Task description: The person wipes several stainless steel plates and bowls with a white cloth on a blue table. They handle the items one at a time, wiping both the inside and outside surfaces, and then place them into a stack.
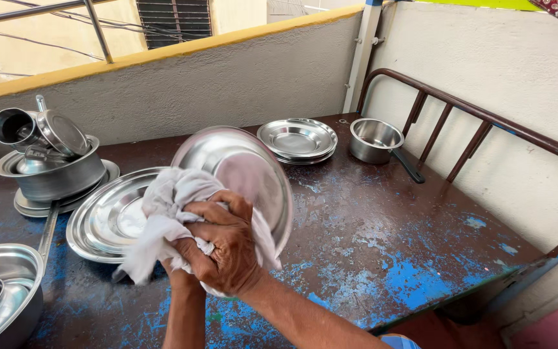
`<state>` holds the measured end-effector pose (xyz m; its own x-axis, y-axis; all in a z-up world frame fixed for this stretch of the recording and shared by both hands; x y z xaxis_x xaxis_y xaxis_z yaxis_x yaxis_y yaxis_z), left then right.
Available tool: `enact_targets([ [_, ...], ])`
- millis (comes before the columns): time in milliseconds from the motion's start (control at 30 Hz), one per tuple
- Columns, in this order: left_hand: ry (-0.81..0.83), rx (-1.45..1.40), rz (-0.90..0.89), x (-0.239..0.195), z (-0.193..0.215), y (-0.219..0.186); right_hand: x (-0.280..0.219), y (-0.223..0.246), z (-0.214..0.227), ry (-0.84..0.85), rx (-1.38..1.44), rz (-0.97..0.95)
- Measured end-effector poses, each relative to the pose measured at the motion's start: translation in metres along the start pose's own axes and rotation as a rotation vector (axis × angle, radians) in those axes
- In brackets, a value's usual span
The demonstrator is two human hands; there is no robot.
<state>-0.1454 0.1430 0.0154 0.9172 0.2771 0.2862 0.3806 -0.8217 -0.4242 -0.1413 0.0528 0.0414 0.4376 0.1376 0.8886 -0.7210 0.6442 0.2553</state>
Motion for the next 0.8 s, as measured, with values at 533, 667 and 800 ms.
enact_targets([
  [533,0.235,0.735,-0.358,0.003,0.030,0.015,0.056,-0.059,0.016,-0.034,-0.018,-0.202],
  [667,-0.085,0.563,0.046,0.008,0.033,0.019,0.058,-0.058,0.022,-0.089,0.001,-0.259],
  [800,-0.036,0.556,-0.001,0.008,0.030,0.019,-0.006,-0.001,-0.001,-0.048,0.015,0.013],
])
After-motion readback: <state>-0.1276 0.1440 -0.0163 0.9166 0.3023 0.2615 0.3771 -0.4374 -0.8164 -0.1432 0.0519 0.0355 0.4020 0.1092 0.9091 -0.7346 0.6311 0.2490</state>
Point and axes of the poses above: each hand's wrist, its own x-axis towards the middle knuckle, its own z-axis out of the back of the hand, y = z × x, the point moved 2 cm from there along x, towards the middle knuckle, and after that the axes turned 1 degree about y, right-handed, at the moved point
